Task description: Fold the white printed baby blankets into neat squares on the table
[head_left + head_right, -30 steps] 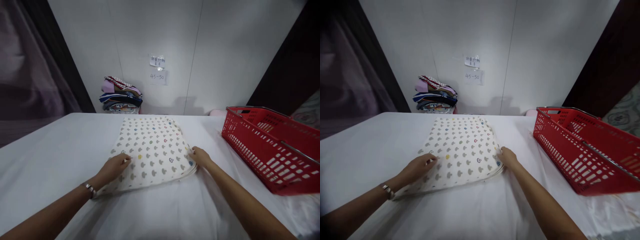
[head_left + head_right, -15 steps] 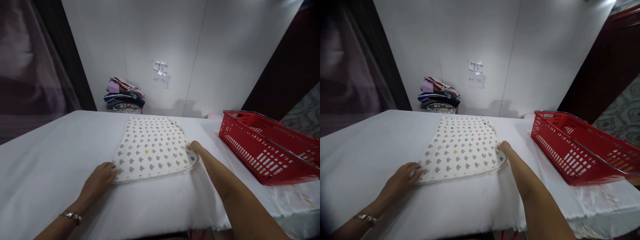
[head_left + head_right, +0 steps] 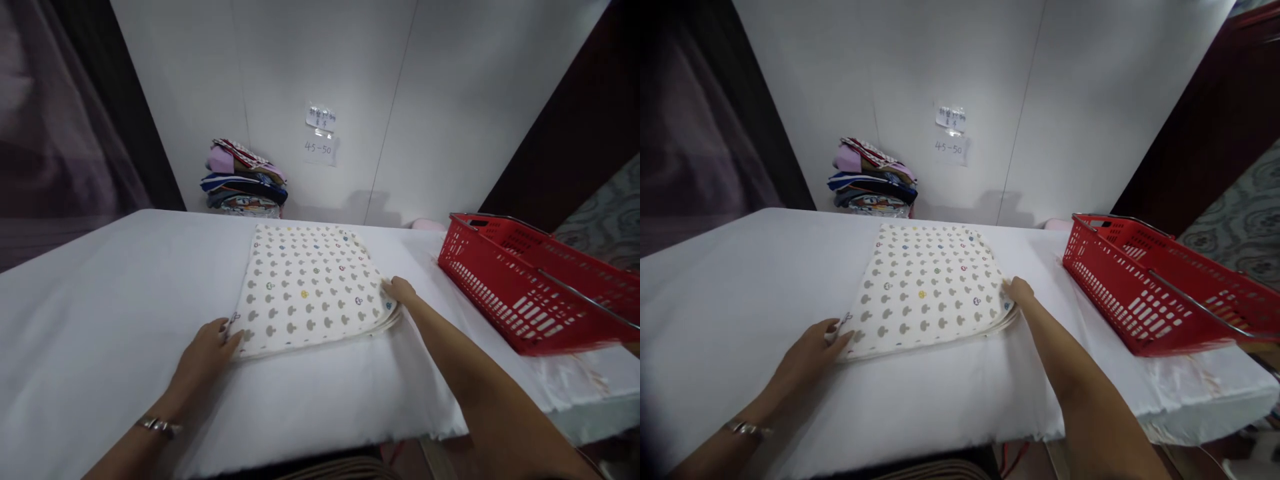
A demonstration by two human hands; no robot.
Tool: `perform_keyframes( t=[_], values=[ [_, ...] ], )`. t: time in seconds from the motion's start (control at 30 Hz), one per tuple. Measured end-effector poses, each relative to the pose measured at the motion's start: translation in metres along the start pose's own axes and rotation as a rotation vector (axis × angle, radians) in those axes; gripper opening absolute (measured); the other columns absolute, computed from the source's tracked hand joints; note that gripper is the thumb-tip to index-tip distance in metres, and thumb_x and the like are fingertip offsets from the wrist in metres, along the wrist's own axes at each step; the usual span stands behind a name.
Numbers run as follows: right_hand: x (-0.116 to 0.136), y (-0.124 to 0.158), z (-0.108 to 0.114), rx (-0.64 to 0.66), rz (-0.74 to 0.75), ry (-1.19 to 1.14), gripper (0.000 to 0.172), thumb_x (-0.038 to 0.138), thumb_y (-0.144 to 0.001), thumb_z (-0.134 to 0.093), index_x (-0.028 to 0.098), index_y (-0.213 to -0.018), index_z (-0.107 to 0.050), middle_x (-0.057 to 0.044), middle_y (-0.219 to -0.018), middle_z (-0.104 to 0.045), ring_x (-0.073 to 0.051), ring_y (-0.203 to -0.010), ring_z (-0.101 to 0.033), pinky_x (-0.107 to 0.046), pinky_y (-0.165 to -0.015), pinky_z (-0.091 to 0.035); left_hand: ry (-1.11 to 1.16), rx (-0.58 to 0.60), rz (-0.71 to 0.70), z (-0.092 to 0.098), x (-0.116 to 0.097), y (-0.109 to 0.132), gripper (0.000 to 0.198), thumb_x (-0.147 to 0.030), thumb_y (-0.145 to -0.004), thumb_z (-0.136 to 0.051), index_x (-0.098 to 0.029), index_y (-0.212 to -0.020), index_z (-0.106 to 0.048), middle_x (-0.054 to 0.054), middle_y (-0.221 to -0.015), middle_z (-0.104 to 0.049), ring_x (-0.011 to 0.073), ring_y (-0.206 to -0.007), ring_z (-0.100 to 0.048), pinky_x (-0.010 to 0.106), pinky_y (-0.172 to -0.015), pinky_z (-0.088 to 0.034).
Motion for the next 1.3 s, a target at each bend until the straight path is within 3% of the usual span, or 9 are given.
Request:
perform_keyframes(
  t=[0.2, 0.47, 0.6, 0.77, 0.93, 1.0, 1.1, 1.2, 1.3],
  values=[
    [-0.013, 0.023, -0.005, 0.128, -0.112, -0.204, 0.040, 0.039, -0.071, -0.073, 0.007, -0.093, -0.064, -0.019, -0.089, -0.068, -0.029, -0.078, -0.066, -0.033, -0.060, -0.051, 0.063, 0.140, 0.087, -0.004, -0.006, -0.003, 0.072, -0.061, -0.075, -0.052, -0.013, -0.128, -0.047, 0.016, -0.107, -0.066, 0.0319, -0.094, -0.064, 0.041, -0.080, -0.049],
    [-0.021, 0.069, -0.018, 0.195, -0.127, -0.689, 0.034, 0.037, -0.076, -0.071, 0.014, -0.094, -0.054, -0.001, -0.067, -0.061, -0.012, -0.055, -0.059, -0.025, -0.053, -0.053, 0.327, -0.008, 0.140, 0.022, 0.013, 0.003, 0.063, -0.055, -0.077, -0.054, -0.020, -0.128, -0.046, 0.016, -0.118, -0.060, 0.0267, -0.089, -0.065, 0.038, -0.071, -0.054],
    [-0.020, 0.086, -0.030, 0.249, -0.112, -0.825, 0.032, 0.034, -0.077, -0.070, 0.015, -0.097, -0.053, -0.002, -0.070, -0.062, -0.013, -0.056, -0.059, -0.027, -0.053, -0.054, 0.106, 0.020, 0.148, 0.017, 0.032, 0.007, 0.061, -0.051, -0.078, -0.053, -0.015, -0.127, -0.048, 0.017, -0.112, -0.064, 0.0324, -0.104, -0.062, 0.043, -0.087, -0.049],
    [-0.014, 0.103, -0.027, 0.305, -0.035, -0.930, 0.030, 0.029, -0.081, -0.063, 0.016, -0.107, -0.054, -0.006, -0.084, -0.067, -0.014, -0.063, -0.063, -0.027, -0.059, -0.054, 0.172, 0.008, 0.145, 0.016, 0.034, 0.014, 0.062, -0.051, -0.080, -0.052, -0.016, -0.131, -0.045, 0.018, -0.117, -0.062, 0.0307, -0.106, -0.062, 0.039, -0.083, -0.050],
    [0.004, 0.149, -0.043, 0.391, -0.037, -1.201, 0.048, 0.027, -0.077, -0.067, 0.020, -0.120, -0.047, -0.009, -0.098, -0.069, -0.017, -0.071, -0.067, -0.026, -0.057, -0.055, 0.177, -0.132, 0.159, 0.067, 0.061, 0.003, 0.057, -0.050, -0.081, -0.049, -0.020, -0.129, -0.046, 0.012, -0.114, -0.064, 0.0276, -0.104, -0.062, 0.035, -0.081, -0.050],
    [0.022, 0.182, -0.062, 0.530, -0.020, -1.314, 0.045, 0.029, -0.075, -0.069, 0.019, -0.115, -0.052, -0.010, -0.102, -0.069, -0.020, -0.078, -0.068, -0.028, -0.061, -0.057, 0.055, -0.151, 0.188, 0.089, 0.084, -0.004, 0.050, -0.050, -0.081, -0.050, -0.020, -0.121, -0.052, 0.009, -0.108, -0.066, 0.0291, -0.102, -0.062, 0.036, -0.080, -0.050],
    [0.048, 0.230, -0.085, 0.698, -0.016, -1.447, 0.035, 0.032, -0.074, -0.072, 0.017, -0.104, -0.061, -0.011, -0.105, -0.070, -0.023, -0.091, -0.068, -0.032, -0.075, -0.058, -0.148, -0.157, 0.189, 0.099, 0.100, -0.005, 0.043, -0.048, -0.083, -0.048, -0.017, -0.109, -0.058, 0.008, -0.098, -0.068, 0.0320, -0.098, -0.063, 0.041, -0.078, -0.050],
    [0.066, 0.254, -0.091, 0.809, 0.010, -1.531, 0.033, 0.031, -0.071, -0.075, 0.017, -0.100, -0.065, -0.009, -0.103, -0.071, -0.024, -0.093, -0.068, -0.033, -0.081, -0.056, -0.245, -0.382, -0.035, 0.082, 0.057, 0.024, 0.049, -0.051, -0.086, -0.040, -0.013, -0.110, -0.058, 0.013, -0.109, -0.065, 0.0346, -0.108, -0.057, 0.050, -0.087, -0.048],
    [0.072, 0.254, -0.083, 0.817, 0.029, -1.554, 0.032, 0.029, -0.070, -0.077, 0.019, -0.099, -0.067, -0.007, -0.099, -0.072, -0.022, -0.088, -0.068, -0.031, -0.076, -0.056, -0.052, -0.363, -0.499, 0.024, -0.031, 0.083, 0.049, -0.054, -0.082, -0.047, -0.023, -0.119, -0.055, 0.011, -0.119, -0.063, 0.0302, -0.111, -0.056, 0.047, -0.095, -0.047]
  ],
)
Point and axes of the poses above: each hand's wrist, its own y-axis away from the middle knuckle, its own z-axis out of the back of the hand, x = y × z, the point moved 6 cm from there along -y, towards the middle knuckle
